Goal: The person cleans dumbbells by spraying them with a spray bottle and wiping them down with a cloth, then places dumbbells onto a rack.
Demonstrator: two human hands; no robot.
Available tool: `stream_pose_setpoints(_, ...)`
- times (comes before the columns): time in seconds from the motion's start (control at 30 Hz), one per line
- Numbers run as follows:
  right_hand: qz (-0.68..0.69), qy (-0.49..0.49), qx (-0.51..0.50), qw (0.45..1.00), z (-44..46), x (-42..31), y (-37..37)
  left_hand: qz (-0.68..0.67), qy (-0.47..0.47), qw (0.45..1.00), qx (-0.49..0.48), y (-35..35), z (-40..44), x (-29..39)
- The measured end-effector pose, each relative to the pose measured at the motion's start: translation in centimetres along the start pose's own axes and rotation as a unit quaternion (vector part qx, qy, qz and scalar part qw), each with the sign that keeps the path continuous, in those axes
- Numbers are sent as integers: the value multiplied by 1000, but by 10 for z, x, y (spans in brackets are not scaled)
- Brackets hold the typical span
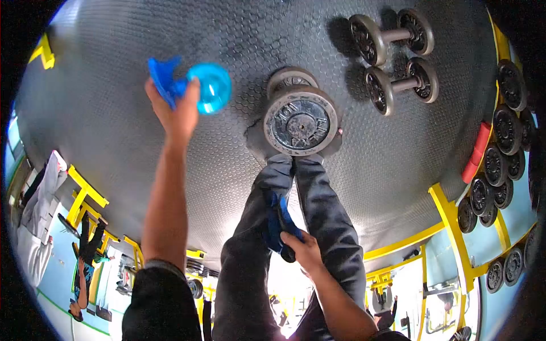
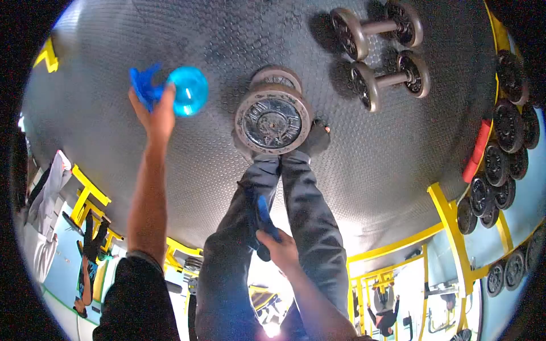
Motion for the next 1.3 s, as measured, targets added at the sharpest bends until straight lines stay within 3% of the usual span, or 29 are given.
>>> stream_pose_setpoints(0.07,16,-28,9,999,1,-4,-3,-92,-56,990,-92,-12,-48,25)
stream_pose_setpoints(0.1,-1,-47,31,998,7,-2,-11,-119,-7,984,-134,-11,-65,65)
stream_pose_setpoints(0.13,41,-35,41,998,7,0,-17,-142,-134,950,-244,-6,-94,80)
stream_pose_setpoints(0.17,33,-54,86,994,8,-3,-33,-184,-180,921,-294,-5,-127,84)
stream_pose_setpoints(0.2,115,-81,53,989,15,-2,-44,-225,-225,885,-341,-2,-159,87)
stream_pose_setpoints(0.23,197,-107,19,974,16,-4,-56,-198,-150,907,-341,4,-159,119)
stream_pose_setpoints(0.27,189,-135,34,972,3,-17,-66,-151,-64,928,-334,8,-172,132)
stream_pose_setpoints(0.3,181,-164,49,968,-11,-30,-77,-236,-134,913,-304,18,-195,130)
stream_pose_setpoints(0.37,188,-184,68,962,-25,-43,-105,-153,-262,882,-361,32,-230,126)
stream_pose_setpoints(0.43,176,-151,83,969,-43,-56,-131,-115,-253,901,-333,39,-240,131)
stream_pose_setpoints(0.5,145,-209,111,961,-67,-77,-150,-81,-247,916,-306,44,-240,138)
stream_pose_setpoints(0.63,111,-212,139,961,-77,-88,-179,-45,-272,929,-249,41,-219,146)
stream_pose_setpoints(0.7,98,-222,144,959,-83,-97,-175,-30,-295,907,-299,43,-212,151)
stream_pose_setpoints(0.83,-127,-279,219,926,-112,-130,-136,-34,-230,939,-255,33,-213,161)
stream_pose_setpoints(0.9,-95,-332,176,922,-116,-144,-104,-55,-193,943,-264,22,-211,171)
stream_pose_setpoints(0.97,-182,-454,238,839,-104,-156,-89,-48,-202,938,-278,8,-220,176)
stream_pose_setpoints(1.03,-327,-569,270,705,-129,-182,-35,-69,-193,945,-257,-7,-226,179)
stream_pose_setpoints(1.1,-309,-631,253,665,-125,-208,7,-82,-212,945,-236,-21,-227,184)
stream_pose_setpoints(1.17,-403,-629,321,582,-83,-234,46,-78,-215,938,-260,-31,-229,184)
stream_pose_setpoints(1.23,-450,-586,404,539,-47,-238,83,-93,-251,925,-271,-34,-239,175)
stream_pose_setpoints(1.3,-415,-632,370,539,-28,-221,102,-129,-267,915,-272,-38,-250,160)
Point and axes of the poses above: each hand's wrist, its own z-axis towards the middle knuckle, its own y-axis out of the palm, x = y × z, the point moved 8 cm from there along z, towards the middle knuckle, and after that the axes turned 13 degrees about y, right-handed, at the moved point
